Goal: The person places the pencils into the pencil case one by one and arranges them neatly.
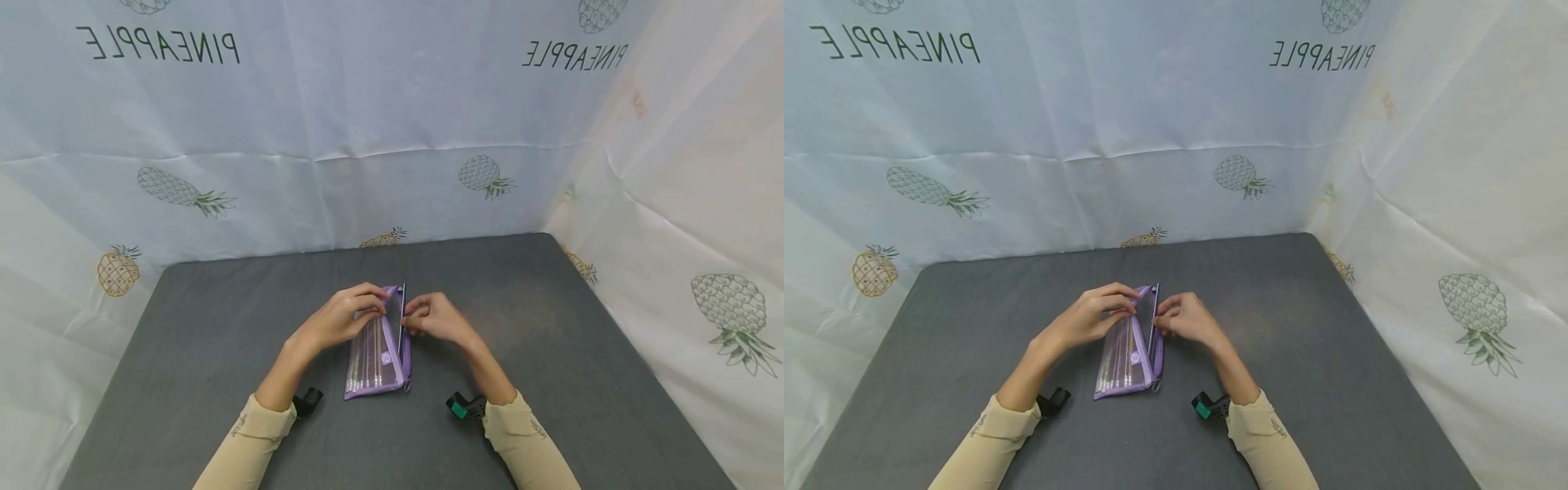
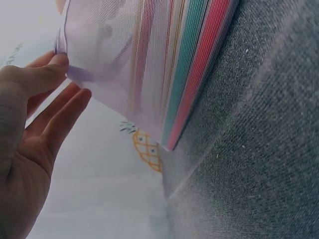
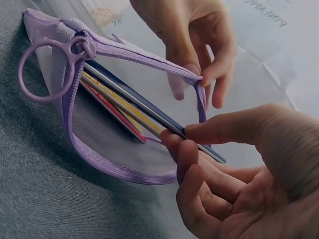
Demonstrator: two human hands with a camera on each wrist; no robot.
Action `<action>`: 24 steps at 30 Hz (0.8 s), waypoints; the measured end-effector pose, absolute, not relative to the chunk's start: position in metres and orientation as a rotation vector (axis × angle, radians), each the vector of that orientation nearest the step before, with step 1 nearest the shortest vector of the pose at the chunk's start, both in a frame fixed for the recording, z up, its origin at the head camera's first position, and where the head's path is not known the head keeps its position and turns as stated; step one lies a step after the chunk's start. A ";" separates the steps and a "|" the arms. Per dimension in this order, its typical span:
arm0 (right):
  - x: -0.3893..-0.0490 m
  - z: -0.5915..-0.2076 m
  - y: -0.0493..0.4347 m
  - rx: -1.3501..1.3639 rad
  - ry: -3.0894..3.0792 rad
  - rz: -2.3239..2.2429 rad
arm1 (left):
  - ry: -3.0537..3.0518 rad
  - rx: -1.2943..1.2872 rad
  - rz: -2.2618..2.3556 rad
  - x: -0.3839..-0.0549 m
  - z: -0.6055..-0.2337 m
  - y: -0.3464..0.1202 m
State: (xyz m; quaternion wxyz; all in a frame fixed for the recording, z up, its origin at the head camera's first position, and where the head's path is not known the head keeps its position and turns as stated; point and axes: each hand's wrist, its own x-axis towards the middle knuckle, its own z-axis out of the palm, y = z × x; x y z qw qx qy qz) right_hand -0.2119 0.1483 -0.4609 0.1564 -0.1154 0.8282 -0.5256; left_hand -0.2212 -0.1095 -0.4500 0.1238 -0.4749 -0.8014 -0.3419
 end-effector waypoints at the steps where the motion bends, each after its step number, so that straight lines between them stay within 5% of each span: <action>1: -0.212 -0.462 0.147 -0.331 2.367 -1.506 | -2.331 -1.387 -0.991 -0.221 -0.450 -0.109; 24: -0.211 -0.450 0.163 -0.317 2.398 -1.499 | -2.276 -1.420 -0.953 -0.221 -0.452 -0.107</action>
